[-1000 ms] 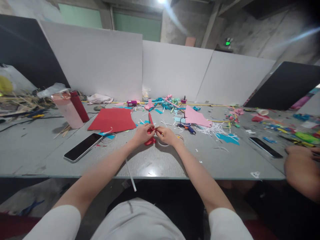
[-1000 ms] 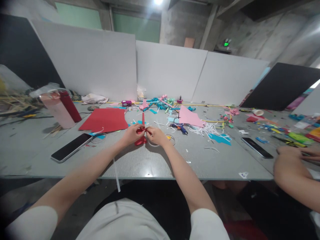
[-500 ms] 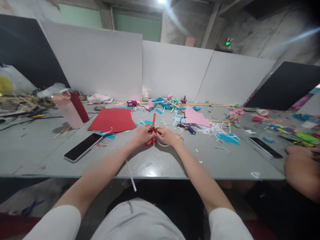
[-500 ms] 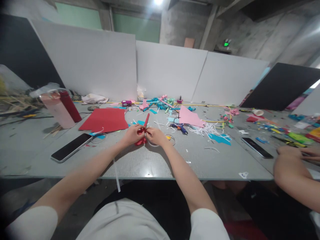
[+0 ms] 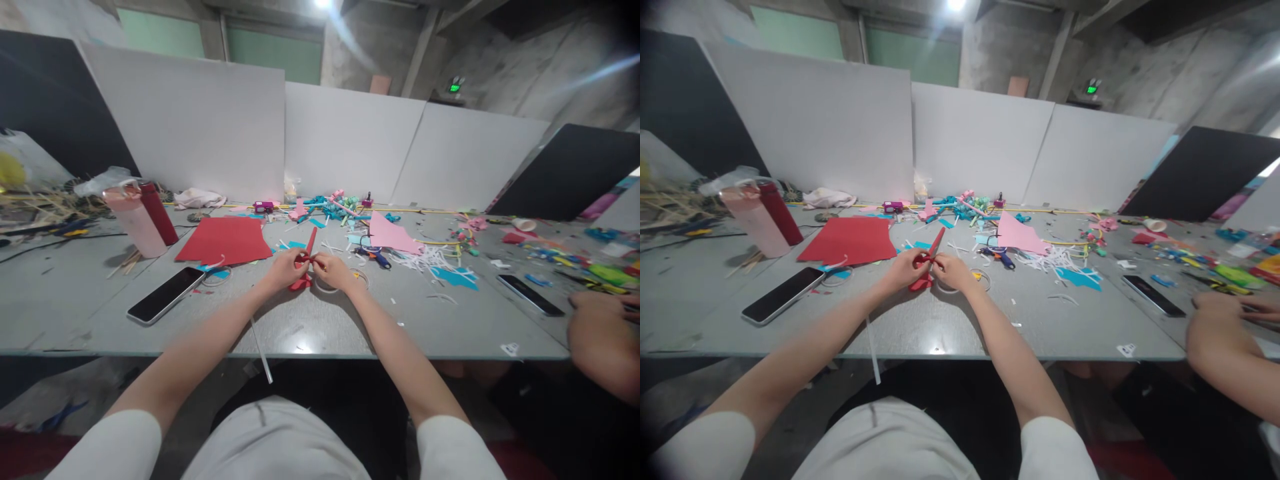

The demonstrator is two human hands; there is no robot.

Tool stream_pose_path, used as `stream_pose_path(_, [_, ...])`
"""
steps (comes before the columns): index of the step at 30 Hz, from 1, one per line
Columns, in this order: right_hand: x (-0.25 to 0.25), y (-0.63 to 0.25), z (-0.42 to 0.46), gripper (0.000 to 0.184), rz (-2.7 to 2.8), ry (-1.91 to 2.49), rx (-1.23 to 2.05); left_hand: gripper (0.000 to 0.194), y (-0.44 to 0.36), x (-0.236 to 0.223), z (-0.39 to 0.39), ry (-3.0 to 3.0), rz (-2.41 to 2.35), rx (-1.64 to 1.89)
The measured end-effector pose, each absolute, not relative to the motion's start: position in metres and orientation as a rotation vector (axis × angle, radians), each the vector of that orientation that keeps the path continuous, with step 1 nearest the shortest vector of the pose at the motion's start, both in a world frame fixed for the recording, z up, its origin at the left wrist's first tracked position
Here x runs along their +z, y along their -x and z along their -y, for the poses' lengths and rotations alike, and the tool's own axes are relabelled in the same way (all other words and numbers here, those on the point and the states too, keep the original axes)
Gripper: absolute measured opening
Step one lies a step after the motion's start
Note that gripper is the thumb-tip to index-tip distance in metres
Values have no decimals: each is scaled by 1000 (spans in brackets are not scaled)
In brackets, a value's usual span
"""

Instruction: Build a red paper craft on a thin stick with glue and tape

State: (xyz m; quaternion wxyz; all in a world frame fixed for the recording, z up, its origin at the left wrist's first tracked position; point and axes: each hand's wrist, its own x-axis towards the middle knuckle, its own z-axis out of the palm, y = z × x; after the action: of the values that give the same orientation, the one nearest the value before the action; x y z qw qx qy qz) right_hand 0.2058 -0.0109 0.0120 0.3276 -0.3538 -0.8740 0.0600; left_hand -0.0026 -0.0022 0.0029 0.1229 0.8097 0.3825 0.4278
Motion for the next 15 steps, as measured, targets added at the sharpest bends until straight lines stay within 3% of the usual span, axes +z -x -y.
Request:
stream_pose_path(7, [9, -205, 5, 22, 2198, 1044, 135, 30, 2, 0, -6, -1923, -1296, 1328])
stream_pose_path(15, [5, -205, 2, 24, 2202, 1050, 143, 37, 2, 0, -5, -1877, -1297, 1261])
